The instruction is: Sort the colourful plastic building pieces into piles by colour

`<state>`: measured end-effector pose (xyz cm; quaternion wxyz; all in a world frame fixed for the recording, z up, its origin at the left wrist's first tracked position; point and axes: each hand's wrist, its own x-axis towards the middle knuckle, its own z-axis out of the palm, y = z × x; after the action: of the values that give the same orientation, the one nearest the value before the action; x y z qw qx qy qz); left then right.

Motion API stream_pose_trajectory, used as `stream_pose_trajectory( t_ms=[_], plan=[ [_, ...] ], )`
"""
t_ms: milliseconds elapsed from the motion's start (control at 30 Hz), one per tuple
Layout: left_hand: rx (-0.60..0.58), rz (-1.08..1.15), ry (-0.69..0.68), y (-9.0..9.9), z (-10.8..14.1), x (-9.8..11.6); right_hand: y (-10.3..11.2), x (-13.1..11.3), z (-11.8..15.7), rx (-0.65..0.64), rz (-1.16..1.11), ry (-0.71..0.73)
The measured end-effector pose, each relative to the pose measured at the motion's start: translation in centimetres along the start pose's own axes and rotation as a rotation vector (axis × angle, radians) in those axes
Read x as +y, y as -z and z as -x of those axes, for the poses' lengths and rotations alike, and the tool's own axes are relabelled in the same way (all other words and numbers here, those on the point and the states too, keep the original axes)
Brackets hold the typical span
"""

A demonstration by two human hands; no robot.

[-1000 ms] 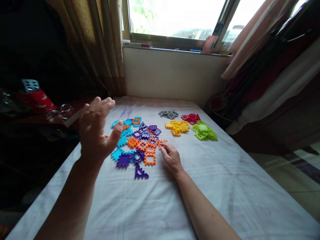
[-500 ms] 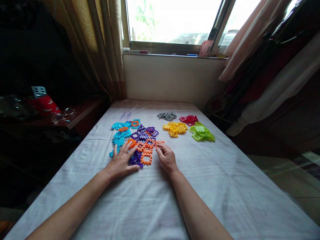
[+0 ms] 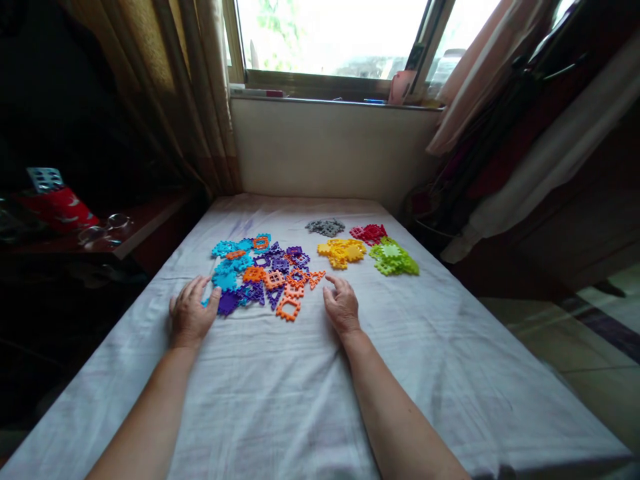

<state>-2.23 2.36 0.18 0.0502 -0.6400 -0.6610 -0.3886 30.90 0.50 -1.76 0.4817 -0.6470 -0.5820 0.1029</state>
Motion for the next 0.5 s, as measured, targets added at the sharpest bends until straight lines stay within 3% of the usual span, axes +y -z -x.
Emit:
stream_pose_trajectory(
  t_ms=[200, 500],
  plan=[
    [0.032, 0.158, 0.064, -0.4, -0.3, -1.2, -0.5, -0.7, 0.1, -0.093, 0.180, 0.046],
    [-0.041, 0.249, 0.175, -0.4, -0.3, -1.0, -0.7, -2.0, -3.3, -0.343, 0.411, 0.109]
  ],
)
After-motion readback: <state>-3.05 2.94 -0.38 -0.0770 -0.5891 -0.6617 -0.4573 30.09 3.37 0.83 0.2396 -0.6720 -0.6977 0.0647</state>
